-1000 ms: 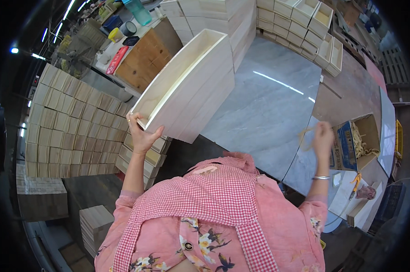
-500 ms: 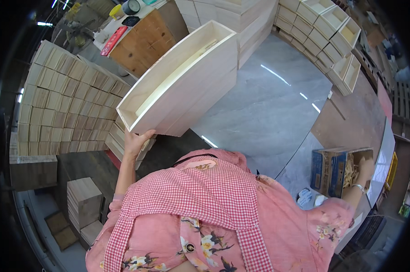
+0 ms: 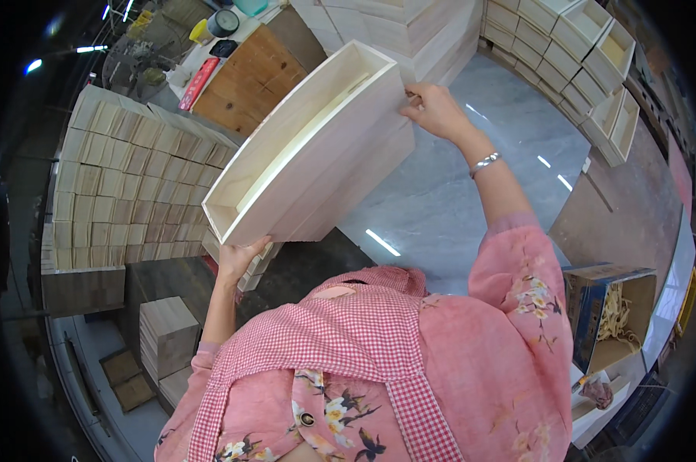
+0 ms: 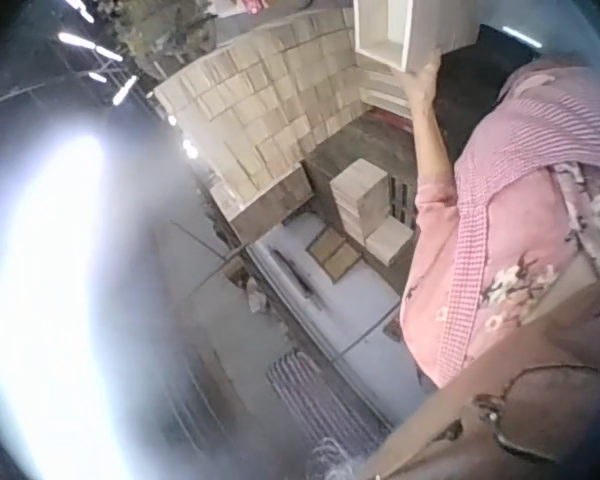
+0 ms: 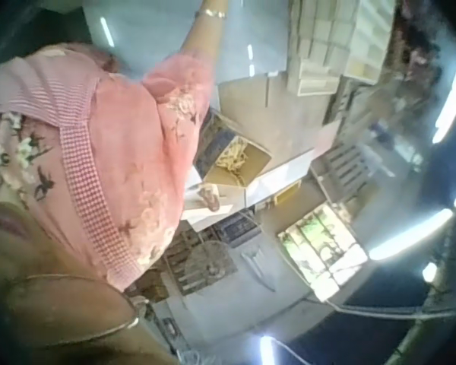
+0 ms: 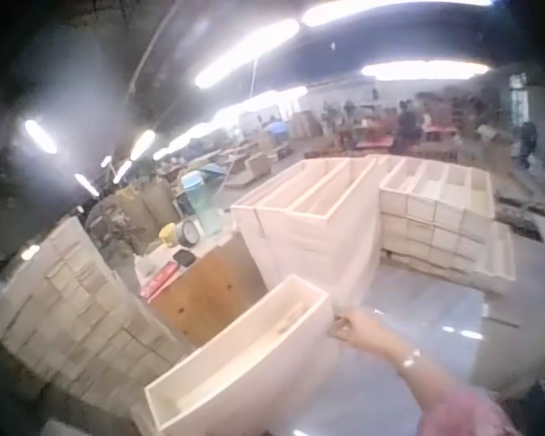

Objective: The person wraps rubber bands around small wooden boxes and stacks long wooden boxes onto a table by hand.

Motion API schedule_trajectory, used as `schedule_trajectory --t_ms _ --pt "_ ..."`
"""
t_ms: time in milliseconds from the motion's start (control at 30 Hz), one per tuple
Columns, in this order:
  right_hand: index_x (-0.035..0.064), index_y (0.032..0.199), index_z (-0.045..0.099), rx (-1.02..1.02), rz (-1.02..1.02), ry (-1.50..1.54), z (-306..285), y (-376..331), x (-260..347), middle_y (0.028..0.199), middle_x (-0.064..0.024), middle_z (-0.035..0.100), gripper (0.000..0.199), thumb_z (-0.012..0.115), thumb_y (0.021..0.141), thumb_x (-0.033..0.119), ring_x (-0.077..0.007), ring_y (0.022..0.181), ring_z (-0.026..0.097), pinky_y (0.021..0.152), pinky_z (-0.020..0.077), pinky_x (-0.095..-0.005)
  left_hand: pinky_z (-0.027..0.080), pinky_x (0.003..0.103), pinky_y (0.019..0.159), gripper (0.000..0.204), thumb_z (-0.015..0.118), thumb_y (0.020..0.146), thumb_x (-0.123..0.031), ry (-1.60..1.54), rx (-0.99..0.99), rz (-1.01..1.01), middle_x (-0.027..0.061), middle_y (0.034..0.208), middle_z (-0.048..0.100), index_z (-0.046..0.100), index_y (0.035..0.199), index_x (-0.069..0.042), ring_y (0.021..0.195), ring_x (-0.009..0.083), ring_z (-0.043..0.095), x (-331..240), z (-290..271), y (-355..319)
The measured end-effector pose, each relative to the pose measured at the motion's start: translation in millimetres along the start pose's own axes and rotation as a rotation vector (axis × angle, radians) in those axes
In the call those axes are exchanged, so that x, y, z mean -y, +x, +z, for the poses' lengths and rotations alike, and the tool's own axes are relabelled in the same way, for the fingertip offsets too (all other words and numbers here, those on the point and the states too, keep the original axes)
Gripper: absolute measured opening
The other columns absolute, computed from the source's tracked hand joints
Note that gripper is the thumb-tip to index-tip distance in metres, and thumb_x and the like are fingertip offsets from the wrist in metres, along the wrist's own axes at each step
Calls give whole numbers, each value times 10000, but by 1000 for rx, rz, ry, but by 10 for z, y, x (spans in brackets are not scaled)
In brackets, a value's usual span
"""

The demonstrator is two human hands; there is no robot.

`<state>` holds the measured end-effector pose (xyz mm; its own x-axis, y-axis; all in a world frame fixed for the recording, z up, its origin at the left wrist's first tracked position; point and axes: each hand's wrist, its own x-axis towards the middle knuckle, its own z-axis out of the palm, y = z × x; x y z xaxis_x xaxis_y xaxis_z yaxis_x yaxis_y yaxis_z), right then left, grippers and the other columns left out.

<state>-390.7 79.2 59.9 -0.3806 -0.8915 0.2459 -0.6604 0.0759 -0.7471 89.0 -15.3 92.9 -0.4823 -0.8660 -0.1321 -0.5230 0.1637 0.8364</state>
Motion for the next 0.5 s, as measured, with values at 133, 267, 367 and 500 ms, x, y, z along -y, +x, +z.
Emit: schedule_trajectory --t_ms 133,267,367,500 --pt "-35 872 678 111 14 -36 -109 275 50 755 -169 696 250 775 763 169 -299 719 672 676 517 -376 521 337 865 559 863 734 -126 76 -19 88 115 1073 687 594 1193 44 968 194 647 46 -48 41" --pt "-56 872 693 226 27 -103 -209 380 104 732 -131 694 177 759 785 83 -169 690 664 651 515 -310 528 334 847 535 870 726 -156 114 -21 39 128 1048 702 623 1154 50 947 202 664 -14 -46 75" --pt "-53 868 702 258 33 -72 -222 428 63 712 -113 691 159 755 783 70 -151 669 654 645 516 -300 534 332 828 497 861 726 -154 166 -12 118 128 1018 711 641 1121 51 917 202 673 -27 -48 84" --pt "-57 862 713 260 24 9 -212 408 19 701 -106 695 143 750 787 59 -140 651 653 650 530 -292 537 332 814 472 852 724 -157 160 -18 140 123 1001 715 653 1101 45 902 200 677 -18 6 76"
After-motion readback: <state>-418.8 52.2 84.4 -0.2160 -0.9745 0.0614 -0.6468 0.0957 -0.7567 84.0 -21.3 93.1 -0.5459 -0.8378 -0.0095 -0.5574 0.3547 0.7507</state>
